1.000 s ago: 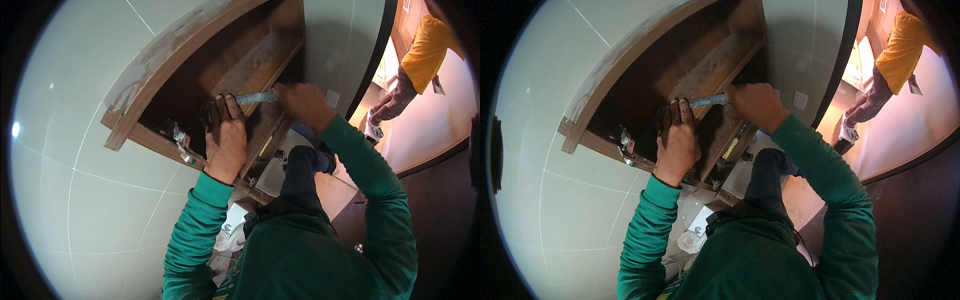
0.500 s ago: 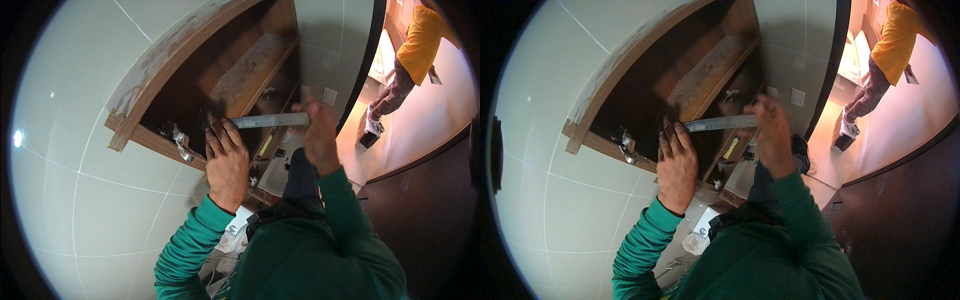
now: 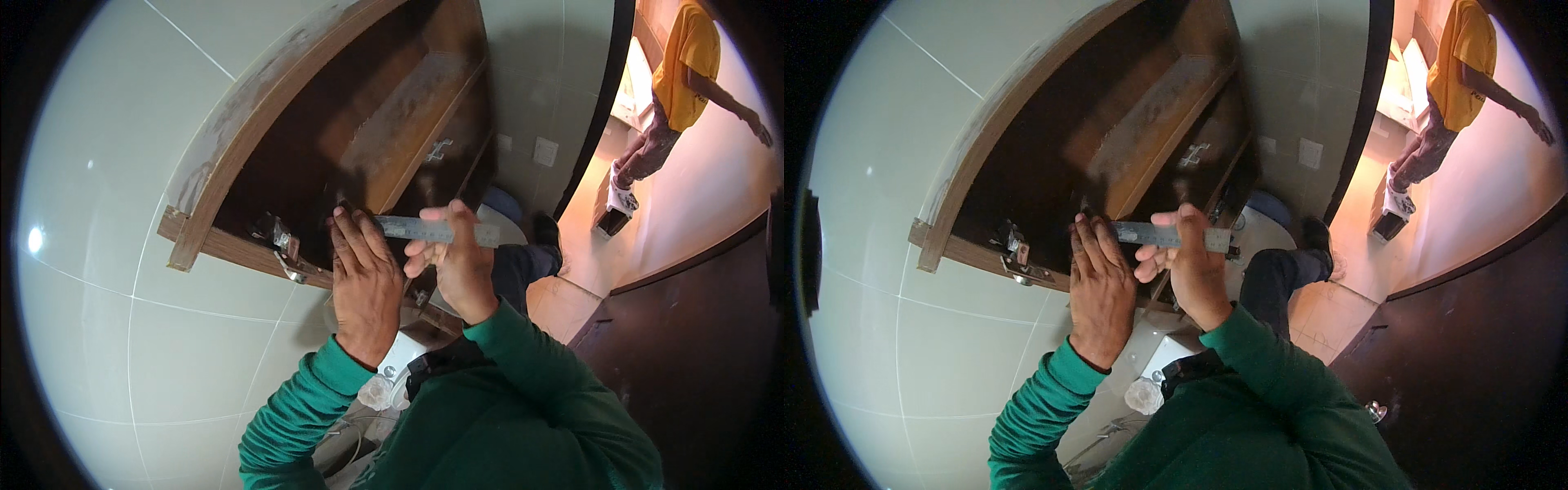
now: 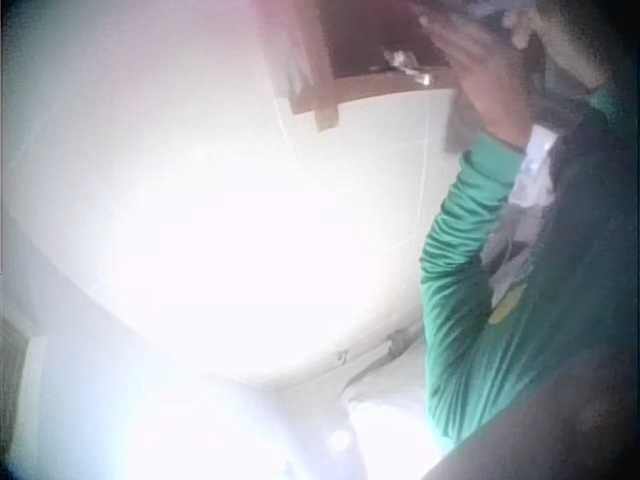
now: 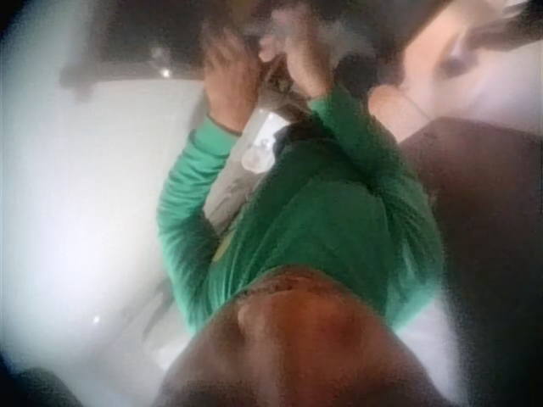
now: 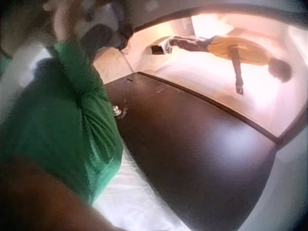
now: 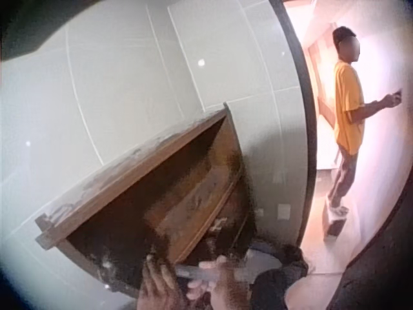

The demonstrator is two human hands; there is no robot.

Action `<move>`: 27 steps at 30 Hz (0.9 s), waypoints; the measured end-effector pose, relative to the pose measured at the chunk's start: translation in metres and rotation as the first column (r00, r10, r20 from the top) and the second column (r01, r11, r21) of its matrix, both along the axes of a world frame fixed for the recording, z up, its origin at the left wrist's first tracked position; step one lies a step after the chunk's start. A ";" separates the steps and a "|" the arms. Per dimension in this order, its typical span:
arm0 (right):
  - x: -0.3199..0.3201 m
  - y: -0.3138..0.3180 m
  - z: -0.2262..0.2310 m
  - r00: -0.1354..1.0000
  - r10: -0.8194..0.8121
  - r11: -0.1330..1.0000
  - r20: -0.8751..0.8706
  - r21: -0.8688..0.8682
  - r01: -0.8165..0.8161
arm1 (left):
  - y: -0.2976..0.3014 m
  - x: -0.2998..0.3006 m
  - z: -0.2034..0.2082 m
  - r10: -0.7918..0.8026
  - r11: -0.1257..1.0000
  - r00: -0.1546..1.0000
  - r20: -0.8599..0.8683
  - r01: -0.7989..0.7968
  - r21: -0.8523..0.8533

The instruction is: The person measures various parts of a wooden wall-mounted cabinet using a metal ruler. They measure the top, sides, and interior shelves, repositioning the ruler frequently to capture different dimensions. The person also briefly handles a small blue plastic bowl near the sink below the cabinet.

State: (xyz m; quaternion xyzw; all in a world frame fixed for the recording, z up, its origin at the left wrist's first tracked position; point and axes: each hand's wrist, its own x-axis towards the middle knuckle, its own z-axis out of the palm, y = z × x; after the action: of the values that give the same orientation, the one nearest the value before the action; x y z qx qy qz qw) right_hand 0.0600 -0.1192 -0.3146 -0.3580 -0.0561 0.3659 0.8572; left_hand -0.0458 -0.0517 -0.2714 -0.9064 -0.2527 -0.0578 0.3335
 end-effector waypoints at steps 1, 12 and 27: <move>0.003 0.004 -0.003 1.000 -0.016 0.999 0.024 0.033 0.015 | 0.001 0.002 0.000 -0.006 1.000 1.000 -0.001 0.006 0.001; 0.064 0.037 -0.005 0.999 -0.043 0.999 0.025 0.006 0.043 | 0.024 0.049 0.003 -0.055 0.995 0.995 0.088 0.062 -0.083; 0.056 0.034 -0.014 0.998 -0.055 0.998 0.015 0.038 0.054 | 0.019 0.045 -0.006 -0.012 0.978 0.984 0.177 0.049 -0.203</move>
State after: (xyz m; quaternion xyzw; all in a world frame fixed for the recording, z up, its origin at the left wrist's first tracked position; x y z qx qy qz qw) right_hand 0.1155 -0.0857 -0.3287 -0.3461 -0.0601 0.3385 0.8729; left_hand -0.0006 -0.0325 -0.2776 -0.9313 -0.2717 -0.1158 0.2132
